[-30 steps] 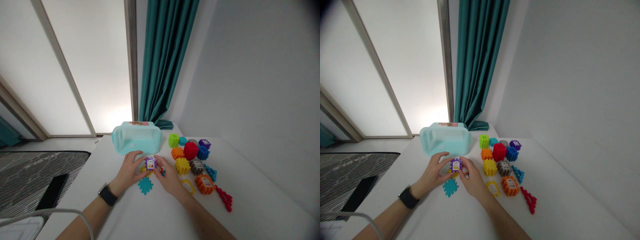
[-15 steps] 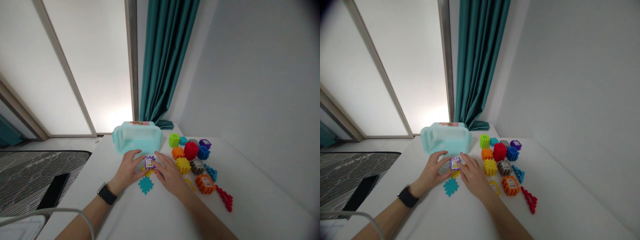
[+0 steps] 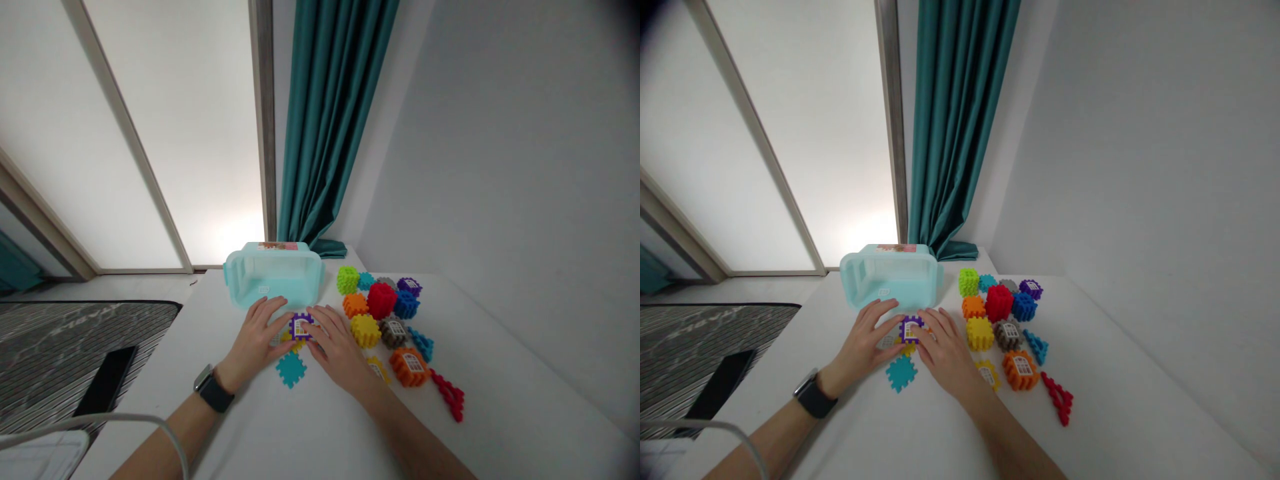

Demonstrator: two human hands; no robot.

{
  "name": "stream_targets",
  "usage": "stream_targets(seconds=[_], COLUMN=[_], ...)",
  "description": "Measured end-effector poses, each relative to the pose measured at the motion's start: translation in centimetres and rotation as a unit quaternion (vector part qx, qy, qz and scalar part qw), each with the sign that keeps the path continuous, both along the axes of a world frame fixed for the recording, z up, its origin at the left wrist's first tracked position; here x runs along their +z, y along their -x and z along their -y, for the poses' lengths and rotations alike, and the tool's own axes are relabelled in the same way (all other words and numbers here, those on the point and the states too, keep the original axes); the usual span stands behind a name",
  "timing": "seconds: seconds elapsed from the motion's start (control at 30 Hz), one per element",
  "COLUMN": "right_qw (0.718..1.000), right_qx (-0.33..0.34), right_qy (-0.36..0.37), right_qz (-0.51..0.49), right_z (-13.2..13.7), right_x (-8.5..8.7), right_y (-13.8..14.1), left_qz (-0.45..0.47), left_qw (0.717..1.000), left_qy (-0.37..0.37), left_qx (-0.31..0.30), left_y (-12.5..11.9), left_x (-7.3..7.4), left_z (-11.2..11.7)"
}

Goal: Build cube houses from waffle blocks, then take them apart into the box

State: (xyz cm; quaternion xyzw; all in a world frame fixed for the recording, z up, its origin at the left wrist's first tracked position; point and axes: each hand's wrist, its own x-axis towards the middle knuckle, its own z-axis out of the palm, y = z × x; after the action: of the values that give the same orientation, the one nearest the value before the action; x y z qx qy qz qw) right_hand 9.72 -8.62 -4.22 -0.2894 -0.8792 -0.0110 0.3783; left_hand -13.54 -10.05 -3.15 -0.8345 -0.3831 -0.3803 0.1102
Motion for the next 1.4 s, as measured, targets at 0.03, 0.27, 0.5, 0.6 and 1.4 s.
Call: stream_targets(seconds=[0.03, 0.27, 0.5, 0.6, 1.4], right_qw=[1.0, 0.999, 0.99, 0.991, 0.781], right_qx=[-0.003, -0.001, 0.021, 0.03, 0.057], right_qy=[-0.003, 0.03, 0.094, 0.09, 0.53], right_qz=[0.001, -0.044, -0.101, -0.092, -0.325], right_z=[0.0, 0.4, 0.5, 0.2, 0.7], right_x=[0.0, 0.1, 0.7, 0.8, 1.6], right_y=[0.0, 0.4, 0.2, -0.3, 1.5], left_qz=[0.004, 0.067, 0.195, 0.218, 0.431], left_qw=[1.0, 0.995, 0.96, 0.949, 0.755], left_qy=[0.001, 0.068, 0.191, 0.211, 0.484], left_qx=[0.001, -0.004, -0.063, -0.081, -0.105], left_y=[0.0, -0.2, -0.7, -0.7, -2.3], left_x=[0.0, -0.7, -0.6, -0.3, 1.3], left_z=[0.0, 0.1, 0.3, 0.3, 0.7])
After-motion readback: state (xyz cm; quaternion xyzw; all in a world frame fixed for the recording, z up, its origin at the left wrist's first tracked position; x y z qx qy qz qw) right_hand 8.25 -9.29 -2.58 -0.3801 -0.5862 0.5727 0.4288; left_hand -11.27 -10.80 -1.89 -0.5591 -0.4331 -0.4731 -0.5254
